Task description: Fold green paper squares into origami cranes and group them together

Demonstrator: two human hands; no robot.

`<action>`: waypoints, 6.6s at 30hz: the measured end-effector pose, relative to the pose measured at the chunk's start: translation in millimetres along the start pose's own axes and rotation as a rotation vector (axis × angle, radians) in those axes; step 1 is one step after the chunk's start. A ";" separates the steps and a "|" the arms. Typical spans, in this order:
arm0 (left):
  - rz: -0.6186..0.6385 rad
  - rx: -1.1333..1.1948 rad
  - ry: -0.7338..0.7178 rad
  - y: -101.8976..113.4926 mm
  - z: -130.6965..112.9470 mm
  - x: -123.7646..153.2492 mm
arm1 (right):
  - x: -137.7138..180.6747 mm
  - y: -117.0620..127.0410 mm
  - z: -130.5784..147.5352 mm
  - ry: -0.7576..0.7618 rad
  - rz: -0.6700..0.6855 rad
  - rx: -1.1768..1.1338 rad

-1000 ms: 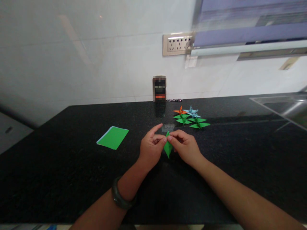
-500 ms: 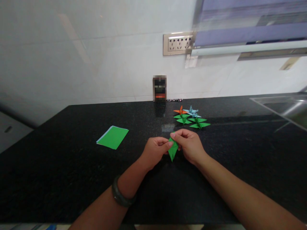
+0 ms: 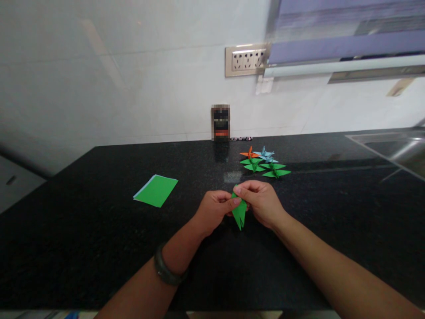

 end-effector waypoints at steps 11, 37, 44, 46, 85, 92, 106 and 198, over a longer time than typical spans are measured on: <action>-0.344 -0.003 -0.106 40.0 -1.6 0.9 | 20.1 -27.2 41.0 0.549 0.201 0.598; -0.421 -0.147 -0.205 44.1 -18.1 8.4 | 5.4 -15.5 5.4 0.148 0.088 0.220; -0.426 -0.270 -0.254 42.0 -27.2 11.9 | 9.5 -16.0 13.4 0.188 0.064 0.292; -0.409 -0.249 -0.239 40.4 -24.6 11.1 | 10.4 -16.7 14.3 0.192 0.065 0.306; 0.001 -0.352 -0.153 -3.4 -10.7 -0.6 | 1.1 -5.4 13.2 0.132 0.079 0.068; -0.091 -0.516 -0.131 6.2 -9.6 0.6 | -1.2 2.1 8.3 0.127 0.010 -0.056; -0.431 -0.261 -0.108 51.0 -8.2 2.2 | -6.3 23.5 23.3 0.219 -0.151 -0.049; -0.467 0.098 -0.070 44.8 2.6 6.0 | 26.9 -25.3 46.4 0.592 0.010 0.836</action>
Point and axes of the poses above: each hand's wrist, its own x-axis away from the middle knuckle, its own y-axis out of the back of the hand, z = x × y, the point moved 10 cm from there along -x, towards the middle knuckle, and after that the axes turned 12 degrees about -x, right-handed, at the moved point
